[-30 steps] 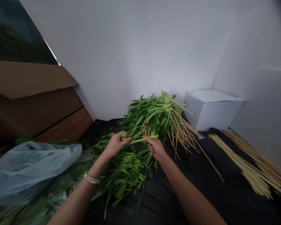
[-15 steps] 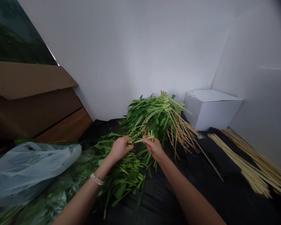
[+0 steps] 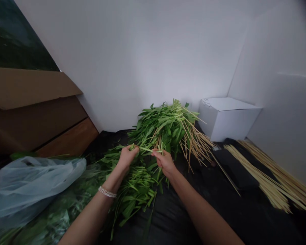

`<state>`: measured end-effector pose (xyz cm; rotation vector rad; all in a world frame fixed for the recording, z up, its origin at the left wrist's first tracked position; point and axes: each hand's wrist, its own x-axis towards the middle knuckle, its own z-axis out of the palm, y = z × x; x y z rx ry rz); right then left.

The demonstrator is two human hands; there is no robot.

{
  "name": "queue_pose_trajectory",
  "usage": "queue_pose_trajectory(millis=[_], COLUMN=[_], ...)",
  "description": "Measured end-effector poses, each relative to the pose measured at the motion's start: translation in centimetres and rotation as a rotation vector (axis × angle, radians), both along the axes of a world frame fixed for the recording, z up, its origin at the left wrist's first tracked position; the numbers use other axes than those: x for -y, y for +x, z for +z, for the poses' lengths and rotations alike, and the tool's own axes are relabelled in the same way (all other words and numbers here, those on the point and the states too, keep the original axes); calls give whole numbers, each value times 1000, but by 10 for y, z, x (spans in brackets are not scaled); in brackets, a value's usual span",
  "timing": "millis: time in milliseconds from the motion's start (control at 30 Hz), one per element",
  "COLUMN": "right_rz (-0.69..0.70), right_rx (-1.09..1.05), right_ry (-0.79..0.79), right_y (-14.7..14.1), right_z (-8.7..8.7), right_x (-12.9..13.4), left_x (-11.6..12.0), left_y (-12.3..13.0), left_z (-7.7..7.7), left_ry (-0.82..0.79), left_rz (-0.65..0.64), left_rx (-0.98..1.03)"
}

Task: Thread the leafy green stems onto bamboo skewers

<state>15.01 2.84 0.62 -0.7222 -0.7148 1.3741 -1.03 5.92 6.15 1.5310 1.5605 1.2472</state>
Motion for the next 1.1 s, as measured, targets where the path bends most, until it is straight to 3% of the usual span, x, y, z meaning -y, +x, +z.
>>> queue_pose_trajectory(millis=[100,233,333,400,533,800,1100], right_rz=[-25,-121,-109,-76,-60,-82,-42], right_rx=[-16,-73,-57,-27,29,119,191], right_ry=[-16,-51,-65,-58,-50,-8,5], right_y=[3,14,17,15,10,7,3], right_z=[0,-3,-5,-7,-6,2,2], right_x=[-3,-10,-12,-11,-8,-3,0], left_x=[-10,-23,-24,-21,-9,13,19], left_y=[-4,-30,-48,-50,-34,-3,0], left_z=[1,12,18,18,15,17,6], left_ry=[11,16,20,34,108,269,327], left_rz=[78,189,143,40,-192,-445,-378], left_rx=[55,154,176,153,-62,-758,-1046])
